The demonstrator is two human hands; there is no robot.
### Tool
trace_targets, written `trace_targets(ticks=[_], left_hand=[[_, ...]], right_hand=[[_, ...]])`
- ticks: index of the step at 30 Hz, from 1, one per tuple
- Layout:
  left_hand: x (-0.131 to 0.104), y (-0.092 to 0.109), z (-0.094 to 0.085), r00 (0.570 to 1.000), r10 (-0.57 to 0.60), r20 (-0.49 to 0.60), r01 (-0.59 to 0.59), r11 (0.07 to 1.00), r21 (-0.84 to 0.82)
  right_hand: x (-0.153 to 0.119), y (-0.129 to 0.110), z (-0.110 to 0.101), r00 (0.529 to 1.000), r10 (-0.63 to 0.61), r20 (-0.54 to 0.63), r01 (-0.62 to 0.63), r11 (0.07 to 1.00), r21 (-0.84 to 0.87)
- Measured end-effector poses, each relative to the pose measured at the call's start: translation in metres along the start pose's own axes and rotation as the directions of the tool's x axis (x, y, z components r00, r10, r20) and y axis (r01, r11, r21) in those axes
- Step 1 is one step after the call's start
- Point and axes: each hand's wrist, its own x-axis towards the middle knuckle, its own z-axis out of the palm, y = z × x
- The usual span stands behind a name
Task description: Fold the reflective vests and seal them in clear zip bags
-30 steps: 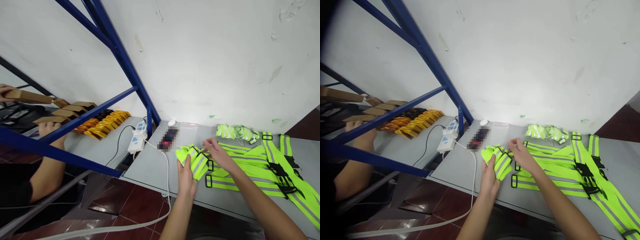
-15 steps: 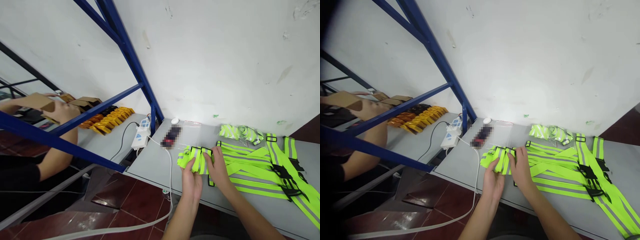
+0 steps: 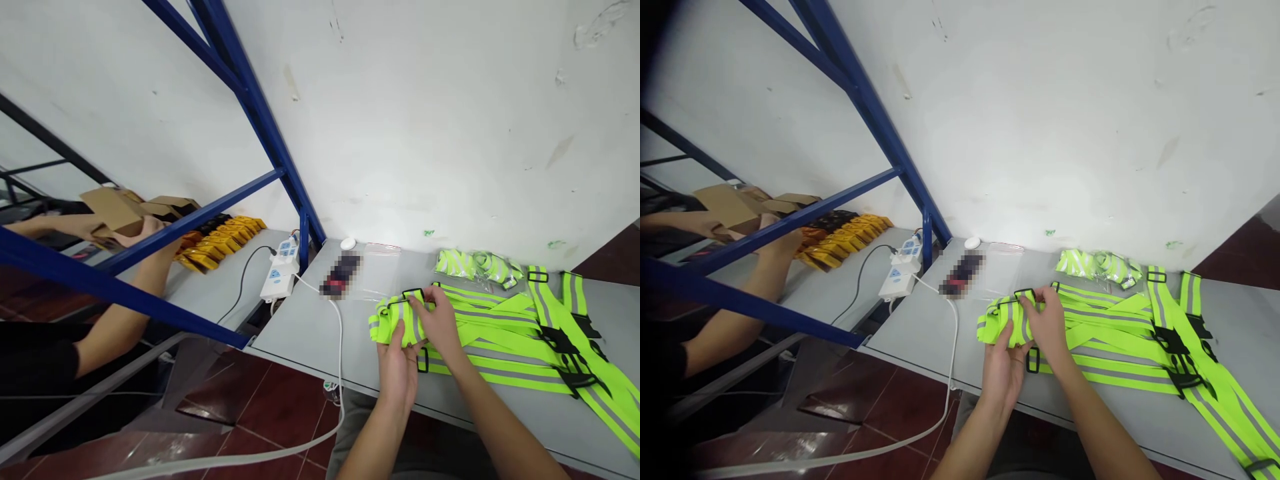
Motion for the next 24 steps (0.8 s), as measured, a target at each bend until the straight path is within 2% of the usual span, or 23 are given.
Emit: trace_targets(ticks=[2,3,6,9,12,14,17,19,21,23,24], left_hand=[[-0.001,-0.003,-0.002,0.999,0.040,-0.017,-0.039,0.999,0.034],[-0.001,-0.005,-0.003,0.998,0.055,-0.027,-0.054,0.997,0.050],[-0.002,-0.005,-0.004,0.996,0.077,-0.052,-0.073,0.994,0.079],[0.000,-0.002,-0.003,0.995,0.090,-0.051,-0.085,0.993,0.081],[0.002,0.003,-0.001,0.995,0.102,-0.019,-0.100,0.991,0.088],[0.003,0.005,-0.001,0.996,0.088,0.015,-0.089,0.990,0.111],[0.004,0.003,-0.003,0.998,0.044,0.039,-0.050,0.985,0.167],[0.006,0.000,-0.003,0.999,0.036,0.040,-0.043,0.978,0.204],[0.007,-0.004,-0.003,0.997,0.049,0.062,-0.062,0.973,0.223],[0.010,-0.007,-0.002,0.991,0.062,0.116,-0.087,0.971,0.223],[0.012,-0.009,-0.001,0.988,0.070,0.138,-0.099,0.971,0.218]], right_hand=[[0.001,0.000,0.001,0.999,0.030,-0.024,-0.031,0.999,-0.025],[0.001,0.000,0.002,0.998,-0.005,-0.064,0.000,0.997,-0.072],[-0.004,-0.001,0.004,0.958,-0.250,-0.143,0.199,0.933,-0.300],[-0.011,-0.001,0.003,0.916,-0.402,-0.006,0.368,0.845,-0.387],[-0.018,0.001,-0.003,0.884,-0.414,0.216,0.462,0.841,-0.280],[-0.020,0.005,-0.007,0.883,-0.357,0.304,0.424,0.885,-0.193],[-0.019,0.011,-0.012,0.905,-0.256,0.339,0.299,0.951,-0.079],[-0.015,0.012,-0.011,0.941,-0.177,0.289,0.194,0.980,-0.032],[-0.008,0.011,-0.011,0.983,-0.051,0.177,0.057,0.998,-0.024],[0.002,0.008,-0.012,0.991,0.077,0.110,-0.075,0.997,-0.027],[0.007,0.006,-0.015,0.984,0.128,0.123,-0.125,0.992,-0.029]])
